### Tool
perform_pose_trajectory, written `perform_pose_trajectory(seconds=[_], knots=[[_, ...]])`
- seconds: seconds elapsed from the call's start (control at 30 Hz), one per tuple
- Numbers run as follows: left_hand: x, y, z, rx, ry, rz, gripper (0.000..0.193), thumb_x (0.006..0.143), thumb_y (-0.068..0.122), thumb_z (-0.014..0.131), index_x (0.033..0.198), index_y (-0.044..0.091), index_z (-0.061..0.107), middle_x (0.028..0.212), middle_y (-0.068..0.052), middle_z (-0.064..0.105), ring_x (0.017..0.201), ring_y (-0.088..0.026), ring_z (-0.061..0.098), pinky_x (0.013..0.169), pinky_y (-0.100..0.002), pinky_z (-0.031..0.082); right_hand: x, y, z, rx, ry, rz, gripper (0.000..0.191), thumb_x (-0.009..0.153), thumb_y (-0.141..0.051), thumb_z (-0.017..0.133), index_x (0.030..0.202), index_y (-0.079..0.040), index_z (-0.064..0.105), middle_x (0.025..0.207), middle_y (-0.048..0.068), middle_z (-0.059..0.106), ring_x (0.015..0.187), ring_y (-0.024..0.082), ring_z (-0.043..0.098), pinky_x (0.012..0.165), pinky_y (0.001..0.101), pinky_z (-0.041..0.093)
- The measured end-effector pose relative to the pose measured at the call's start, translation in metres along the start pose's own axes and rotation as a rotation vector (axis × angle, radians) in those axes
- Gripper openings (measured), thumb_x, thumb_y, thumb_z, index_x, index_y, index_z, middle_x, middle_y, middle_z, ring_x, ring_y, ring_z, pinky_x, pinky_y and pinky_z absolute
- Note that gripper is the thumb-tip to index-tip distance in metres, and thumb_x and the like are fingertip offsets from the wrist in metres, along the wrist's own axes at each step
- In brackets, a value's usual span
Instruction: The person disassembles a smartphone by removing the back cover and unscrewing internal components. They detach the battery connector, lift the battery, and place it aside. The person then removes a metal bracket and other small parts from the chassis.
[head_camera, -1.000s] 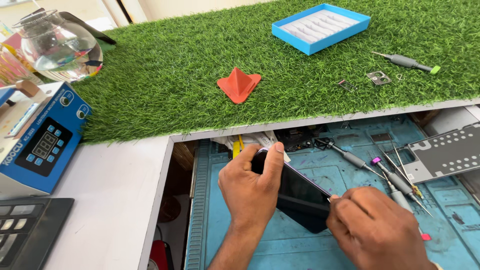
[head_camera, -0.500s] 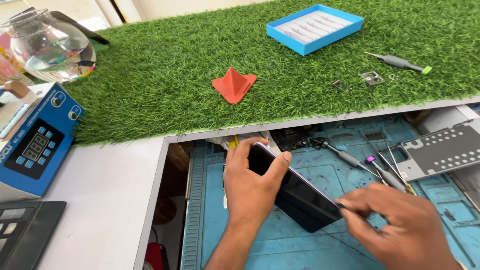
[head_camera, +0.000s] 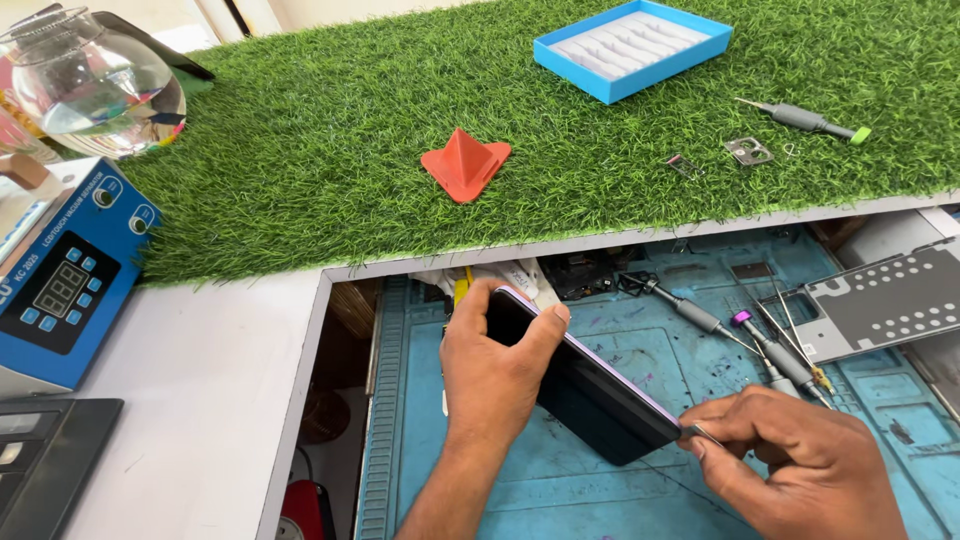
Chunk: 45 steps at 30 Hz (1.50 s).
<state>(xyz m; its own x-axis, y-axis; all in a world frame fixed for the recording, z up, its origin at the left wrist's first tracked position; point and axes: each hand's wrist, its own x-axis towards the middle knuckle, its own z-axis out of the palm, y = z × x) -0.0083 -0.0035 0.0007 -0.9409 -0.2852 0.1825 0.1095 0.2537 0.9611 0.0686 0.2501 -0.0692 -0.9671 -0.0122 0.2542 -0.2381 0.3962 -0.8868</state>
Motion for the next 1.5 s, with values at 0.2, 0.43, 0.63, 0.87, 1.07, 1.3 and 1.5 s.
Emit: perform_pose_trajectory(seconds=[0.2, 0.43, 0.63, 0.87, 1.07, 1.3, 1.5], knots=[[0.0, -0.003, 0.001, -0.031, 0.0, 0.01, 0.036, 0.072, 0.029, 0.084, 0.091, 0.004, 0.066, 0.077, -0.004, 0.069, 0.068, -0.013, 0.064, 0.065, -0.03, 0.055, 0.003, 0.009, -0.005, -0.112, -0.035, 0.137, 0.01, 0.08, -0.002, 0.084, 0.085, -0.005, 0.076, 0.096, 0.008, 0.08, 0.081, 0.014, 0.07, 0.07, 0.0259, 0.061], [0.001, -0.001, 0.001, 0.034, 0.005, 0.056, 0.039, 0.071, 0.032, 0.085, 0.092, 0.005, 0.067, 0.084, -0.006, 0.066, 0.074, -0.017, 0.064, 0.069, -0.034, 0.054, 0.013, -0.022, 0.005, -0.326, 0.0, 0.028, 0.009, 0.078, -0.005, 0.082, 0.079, -0.007, 0.073, 0.093, 0.006, 0.076, 0.073, 0.017, 0.069, 0.062, 0.0312, 0.056], [0.0, 0.002, 0.001, 0.165, 0.073, 0.086, 0.042, 0.067, 0.035, 0.088, 0.09, 0.005, 0.069, 0.088, -0.009, 0.065, 0.078, -0.023, 0.064, 0.072, -0.038, 0.053, 0.013, -0.053, 0.025, -0.516, 0.123, -0.232, 0.013, 0.069, -0.007, 0.079, 0.078, -0.005, 0.069, 0.078, 0.009, 0.073, 0.065, 0.025, 0.071, 0.057, 0.0333, 0.055], [0.003, 0.0, 0.002, 0.128, 0.084, 0.024, 0.042, 0.066, 0.036, 0.087, 0.089, 0.005, 0.069, 0.089, -0.009, 0.067, 0.079, -0.023, 0.066, 0.073, -0.038, 0.053, 0.034, -0.069, 0.015, -0.449, -0.071, 0.309, 0.005, 0.08, -0.008, 0.081, 0.083, -0.006, 0.077, 0.073, 0.007, 0.072, 0.068, 0.024, 0.065, 0.059, 0.0338, 0.055], [0.004, -0.005, 0.001, 0.139, 0.086, -0.017, 0.041, 0.067, 0.034, 0.087, 0.084, 0.002, 0.067, 0.087, -0.01, 0.067, 0.077, -0.022, 0.065, 0.073, -0.037, 0.053, 0.039, -0.05, 0.011, -0.126, -0.136, -0.206, 0.011, 0.085, -0.009, 0.074, 0.078, -0.003, 0.068, 0.078, 0.008, 0.074, 0.086, 0.016, 0.071, 0.07, 0.0283, 0.056], [0.003, -0.017, 0.005, -0.251, 0.022, -0.093, 0.034, 0.069, 0.022, 0.082, 0.089, 0.002, 0.064, 0.082, -0.005, 0.062, 0.071, -0.016, 0.058, 0.064, -0.032, 0.05, 0.044, -0.016, -0.014, 0.113, -0.368, 0.306, 0.015, 0.087, -0.012, 0.08, 0.083, 0.0, 0.071, 0.076, 0.011, 0.072, 0.069, 0.017, 0.066, 0.065, 0.032, 0.056], [0.002, -0.033, 0.006, -0.341, 0.06, -0.08, 0.022, 0.075, 0.015, 0.082, 0.084, 0.004, 0.064, 0.086, -0.001, 0.058, 0.072, -0.01, 0.053, 0.063, -0.028, 0.048, 0.017, -0.016, -0.016, -0.132, -0.125, 0.334, 0.014, 0.09, -0.016, 0.079, 0.099, -0.008, 0.072, 0.097, 0.007, 0.063, 0.071, 0.014, 0.051, 0.059, 0.0324, 0.048]])
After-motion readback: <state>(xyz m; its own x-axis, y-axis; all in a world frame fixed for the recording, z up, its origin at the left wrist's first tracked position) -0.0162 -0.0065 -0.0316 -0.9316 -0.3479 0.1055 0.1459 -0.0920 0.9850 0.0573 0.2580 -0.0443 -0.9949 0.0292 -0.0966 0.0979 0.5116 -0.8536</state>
